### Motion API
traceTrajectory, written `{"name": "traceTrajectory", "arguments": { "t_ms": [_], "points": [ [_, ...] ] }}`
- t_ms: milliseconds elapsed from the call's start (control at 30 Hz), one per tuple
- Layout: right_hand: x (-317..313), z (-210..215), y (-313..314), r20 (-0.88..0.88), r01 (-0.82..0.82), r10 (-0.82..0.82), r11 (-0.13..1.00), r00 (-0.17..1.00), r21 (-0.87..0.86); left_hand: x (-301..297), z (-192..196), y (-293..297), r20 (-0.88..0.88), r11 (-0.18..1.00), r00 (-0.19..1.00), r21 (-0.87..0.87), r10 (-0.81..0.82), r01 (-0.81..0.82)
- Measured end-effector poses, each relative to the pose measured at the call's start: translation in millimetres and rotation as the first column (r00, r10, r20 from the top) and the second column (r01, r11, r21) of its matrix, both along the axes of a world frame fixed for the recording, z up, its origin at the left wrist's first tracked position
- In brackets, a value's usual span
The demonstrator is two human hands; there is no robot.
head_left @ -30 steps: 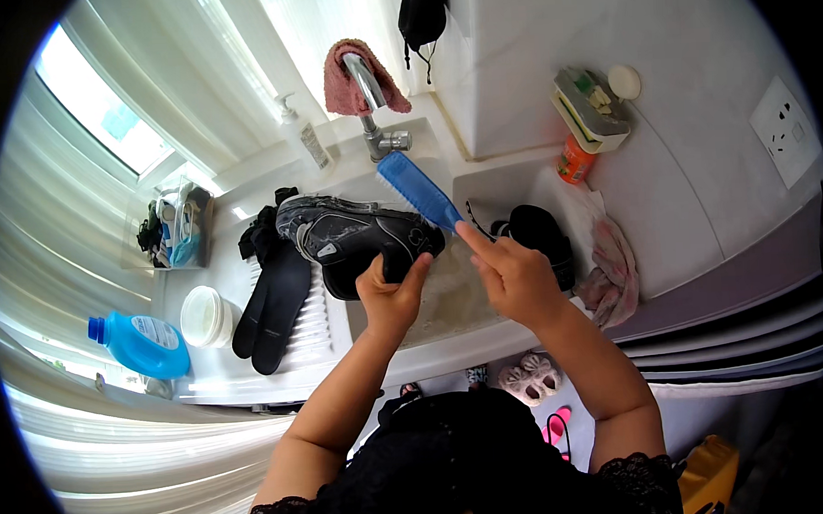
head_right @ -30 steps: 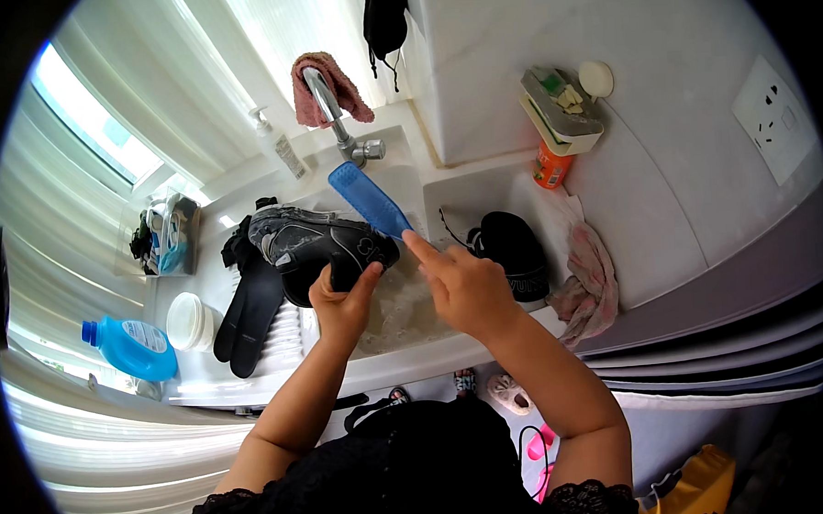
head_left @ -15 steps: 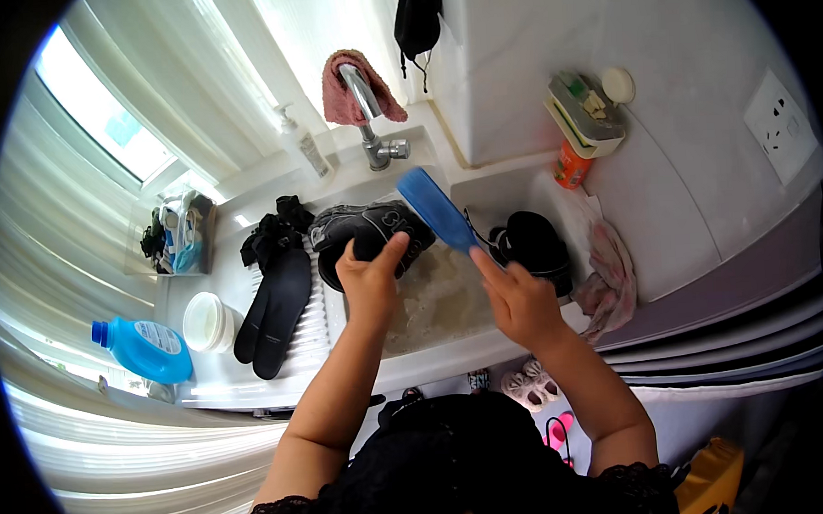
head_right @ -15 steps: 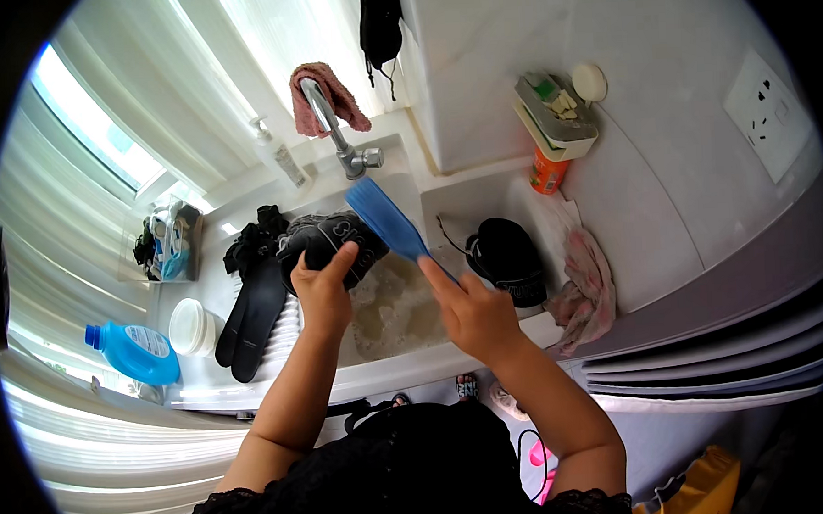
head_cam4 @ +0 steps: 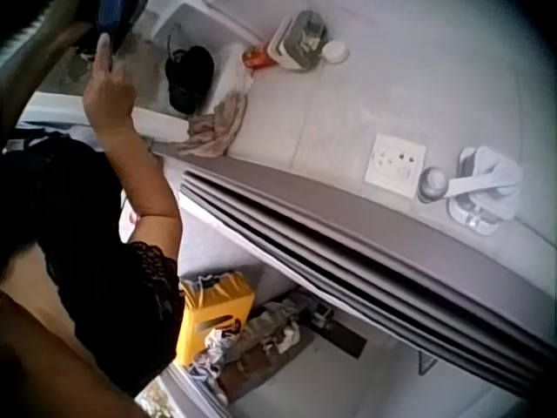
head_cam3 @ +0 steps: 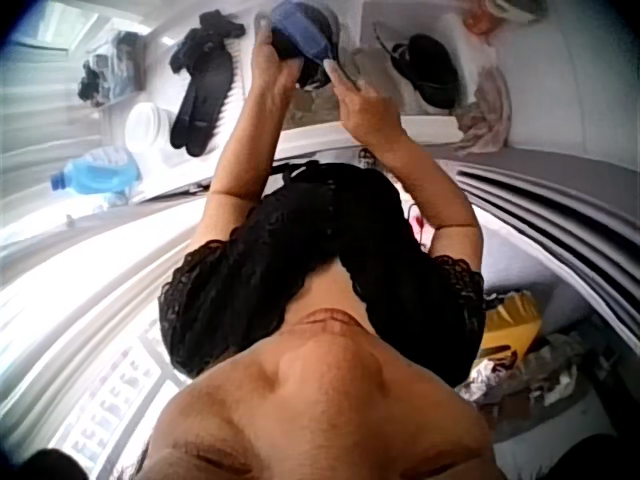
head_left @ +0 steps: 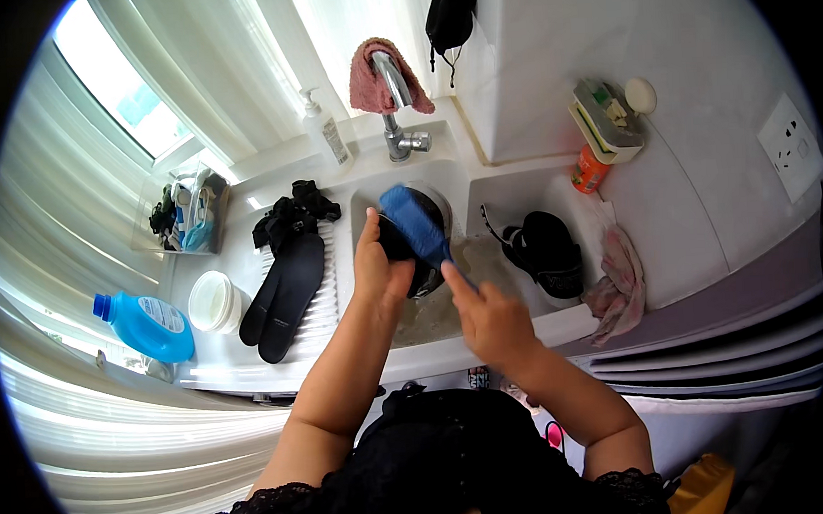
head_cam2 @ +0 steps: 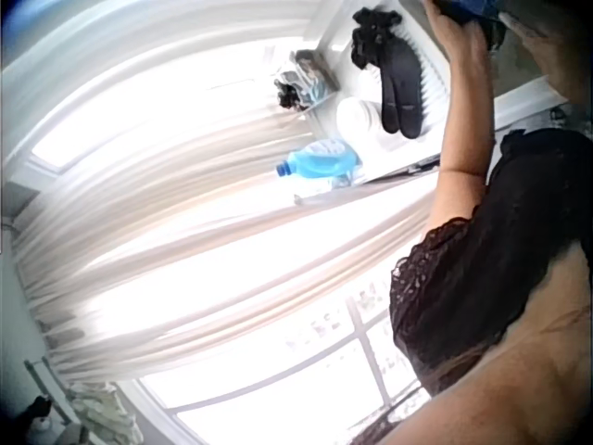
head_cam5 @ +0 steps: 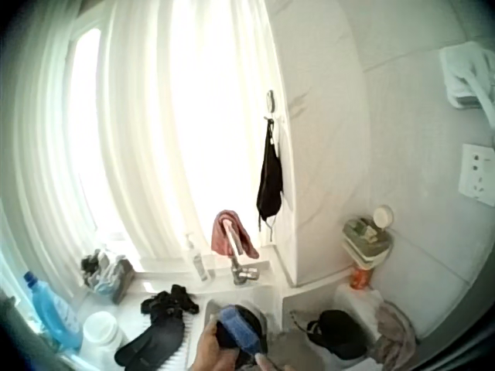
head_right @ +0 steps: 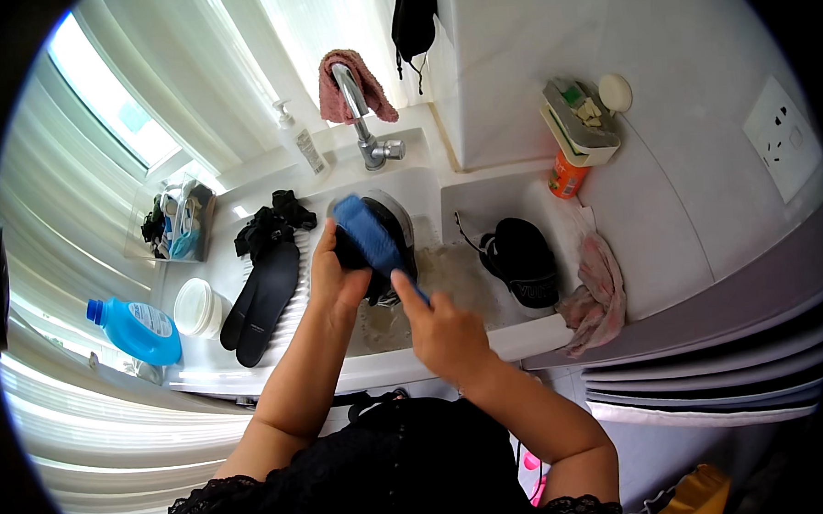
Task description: The person scrubs a black sneaker with a blue brush in a sink filled with soapy water. They rotate the shoe to clean the sole, sides, and interior, then rinse it under the faucet. The person repeats the process on the second sneaker.
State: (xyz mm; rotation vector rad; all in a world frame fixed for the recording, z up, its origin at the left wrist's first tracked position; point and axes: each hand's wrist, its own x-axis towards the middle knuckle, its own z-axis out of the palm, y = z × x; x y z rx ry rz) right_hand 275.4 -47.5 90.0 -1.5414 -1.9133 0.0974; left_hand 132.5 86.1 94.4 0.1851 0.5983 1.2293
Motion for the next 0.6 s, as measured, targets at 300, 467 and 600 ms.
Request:
{"name": "traceTrajectory", "arguments": {
  "t_ms": [300, 467, 600],
  "points": [
    [-1, 13, -9, 0.088, -0.106, 0.113, 0.991, 0.990, -0.080, -15, 6, -4, 0.149, 0.989, 0.986, 0.141, -0.073, 0.052],
    [7, 11, 5, 0.043, -0.045, 0.046, 0.998, 0.998, -0.033, -13, 0, -8, 0.066, 0.999, 0.998, 0.052, 0.005, -0.008],
    [18, 17, 4, 0.080, -0.044, 0.053, 0.994, 0.995, -0.102, -19, -5, -9, 0.121, 0.995, 0.992, 0.093, -0.046, 0.034]
  ]
}}
